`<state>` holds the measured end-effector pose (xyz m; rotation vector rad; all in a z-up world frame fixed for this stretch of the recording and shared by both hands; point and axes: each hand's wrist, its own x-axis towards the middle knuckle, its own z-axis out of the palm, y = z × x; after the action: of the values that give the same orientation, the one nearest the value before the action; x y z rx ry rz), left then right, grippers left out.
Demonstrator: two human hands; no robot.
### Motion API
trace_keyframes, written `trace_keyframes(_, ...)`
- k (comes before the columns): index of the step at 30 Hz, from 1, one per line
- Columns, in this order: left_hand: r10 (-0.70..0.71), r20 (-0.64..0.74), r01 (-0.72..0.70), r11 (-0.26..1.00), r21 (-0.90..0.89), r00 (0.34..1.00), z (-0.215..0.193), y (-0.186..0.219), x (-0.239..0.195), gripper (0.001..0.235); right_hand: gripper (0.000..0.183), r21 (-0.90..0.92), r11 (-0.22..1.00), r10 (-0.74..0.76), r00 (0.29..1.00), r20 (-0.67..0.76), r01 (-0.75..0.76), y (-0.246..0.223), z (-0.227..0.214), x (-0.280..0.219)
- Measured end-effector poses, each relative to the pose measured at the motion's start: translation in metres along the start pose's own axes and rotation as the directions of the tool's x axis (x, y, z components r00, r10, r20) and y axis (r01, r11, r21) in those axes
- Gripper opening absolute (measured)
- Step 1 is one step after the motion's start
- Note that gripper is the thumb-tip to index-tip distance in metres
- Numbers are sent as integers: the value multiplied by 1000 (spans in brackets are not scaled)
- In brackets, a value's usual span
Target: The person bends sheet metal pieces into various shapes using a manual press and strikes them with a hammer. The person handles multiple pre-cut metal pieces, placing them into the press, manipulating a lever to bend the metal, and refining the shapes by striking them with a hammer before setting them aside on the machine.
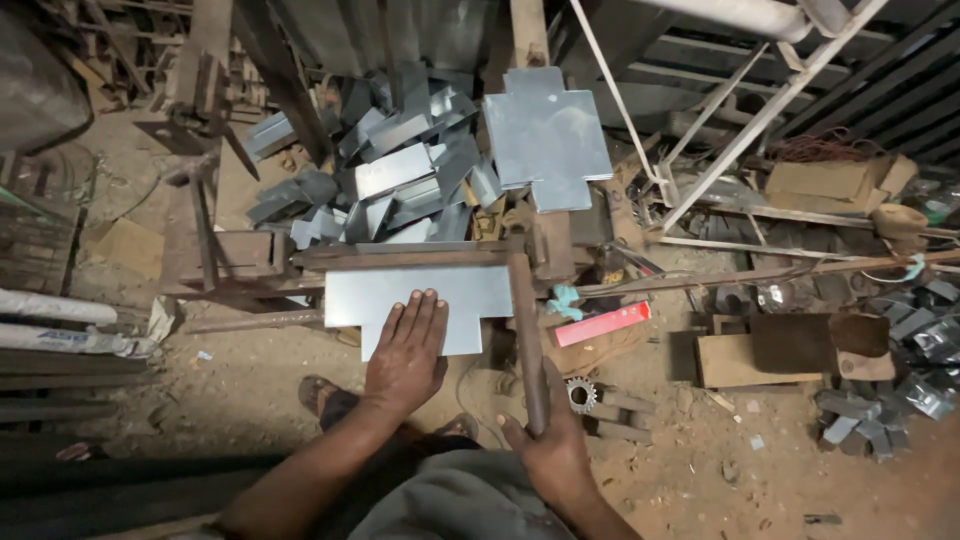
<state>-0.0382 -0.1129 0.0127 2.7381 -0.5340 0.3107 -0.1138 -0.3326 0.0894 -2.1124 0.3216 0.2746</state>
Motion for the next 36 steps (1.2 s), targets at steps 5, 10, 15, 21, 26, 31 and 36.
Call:
trace_keyframes(5,0,25,0,1000,1,1000,1,-2,1,72,95,64,987,-144,989,-40,147,49,31,10)
trace_keyframes(10,10,39,-11,1000,12,999,4,-5,0,73,97,-44,951,-309,948,-72,307,70,40,15)
trace_keyframes(15,-9,58,9,1000,-3,998,4,-5,0,72,96,-38,986,-163,987,-7,163,64,34,13)
trace_keyframes(21,5,13,-5,1000,-13,1000,5,-7,-3,72,90,5,929,-368,925,-95,370,83,47,14)
trace_keyframes(26,38,-38,-38,999,-13,999,0,-3,-7,72,92,32,985,-170,984,-52,172,82,44,9)
trace_keyframes(31,79,-70,-77,996,35,994,-25,3,-8,71,96,123,990,-74,997,-4,74,39,15,-1)
trace_keyframes(36,34,-99,-42,996,-77,995,-79,5,21,38,82,449,850,168,950,264,-276,-62,-75,33)
